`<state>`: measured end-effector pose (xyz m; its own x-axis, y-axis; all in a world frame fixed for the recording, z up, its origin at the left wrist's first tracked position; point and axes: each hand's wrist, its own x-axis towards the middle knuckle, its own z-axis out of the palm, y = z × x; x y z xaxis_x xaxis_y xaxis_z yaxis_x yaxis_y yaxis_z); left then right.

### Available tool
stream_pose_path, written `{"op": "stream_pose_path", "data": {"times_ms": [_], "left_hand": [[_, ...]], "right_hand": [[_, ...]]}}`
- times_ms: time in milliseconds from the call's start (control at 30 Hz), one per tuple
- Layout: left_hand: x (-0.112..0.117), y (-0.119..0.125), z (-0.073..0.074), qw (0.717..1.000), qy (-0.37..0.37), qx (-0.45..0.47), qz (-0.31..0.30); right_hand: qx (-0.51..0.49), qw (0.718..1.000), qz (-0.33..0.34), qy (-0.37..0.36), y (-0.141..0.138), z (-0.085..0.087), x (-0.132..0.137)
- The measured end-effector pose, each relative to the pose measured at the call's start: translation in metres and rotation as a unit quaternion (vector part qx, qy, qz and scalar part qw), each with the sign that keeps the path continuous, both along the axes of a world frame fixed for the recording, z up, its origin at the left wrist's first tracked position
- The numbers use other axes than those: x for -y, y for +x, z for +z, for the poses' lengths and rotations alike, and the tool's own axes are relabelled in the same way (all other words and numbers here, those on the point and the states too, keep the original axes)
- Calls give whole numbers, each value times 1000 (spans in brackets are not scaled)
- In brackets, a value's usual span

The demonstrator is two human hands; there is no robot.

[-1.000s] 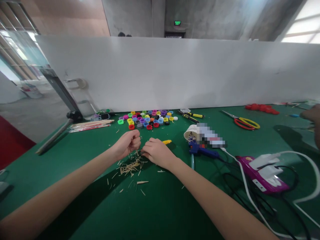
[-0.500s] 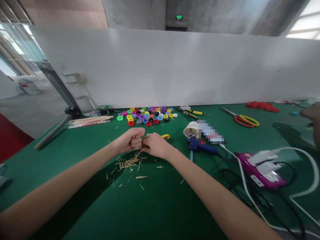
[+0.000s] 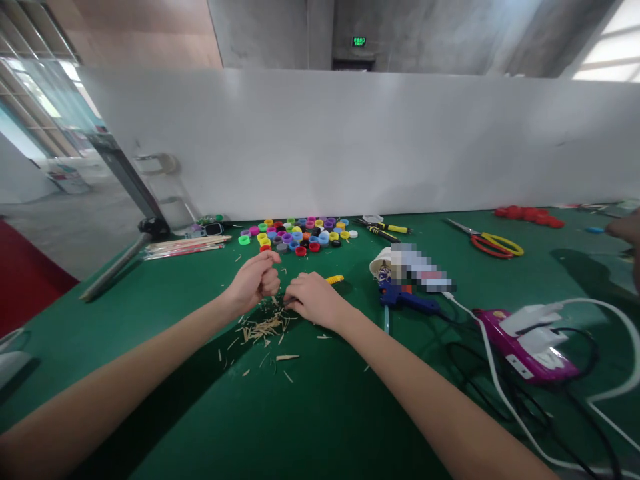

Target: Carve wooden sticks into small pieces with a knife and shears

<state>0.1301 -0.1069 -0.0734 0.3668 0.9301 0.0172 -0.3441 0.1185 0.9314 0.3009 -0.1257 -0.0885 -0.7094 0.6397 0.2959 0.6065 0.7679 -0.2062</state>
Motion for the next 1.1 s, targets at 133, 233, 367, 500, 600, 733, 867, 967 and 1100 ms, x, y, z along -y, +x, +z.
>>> {"op": "stream_pose_path", "data": {"times_ms": [133,233,367,500,600,733,867,967,1100], "left_hand": [[-12,-13,0,994,-49,53,76],[-13,-12,2,993,-63,62,78],[-6,-4,6,994,-67,70,51],[2,4,9,997,-54,37,36],[5,6,9,999,-32,9,17],[4,6,8,1000,-18,-15,2],[4,6,8,1000,-22,-20,9],[6,7,10,999,-24,-29,6],[8,8,12,998,-15,-59,-4]], "right_hand": [[-20,1000,2,-2,2,-1,1],[-28,1000,3,6,3,-3,3],[-42,999,-8,24,5,-4,5],[-43,997,-35,49,6,-6,3],[-13,998,-31,55,7,-7,1],[-4,998,-28,57,7,-7,1],[-21,998,-31,60,6,-7,3],[-24,998,-35,46,6,-6,1],[-5,999,-35,16,4,-2,-4]]}}
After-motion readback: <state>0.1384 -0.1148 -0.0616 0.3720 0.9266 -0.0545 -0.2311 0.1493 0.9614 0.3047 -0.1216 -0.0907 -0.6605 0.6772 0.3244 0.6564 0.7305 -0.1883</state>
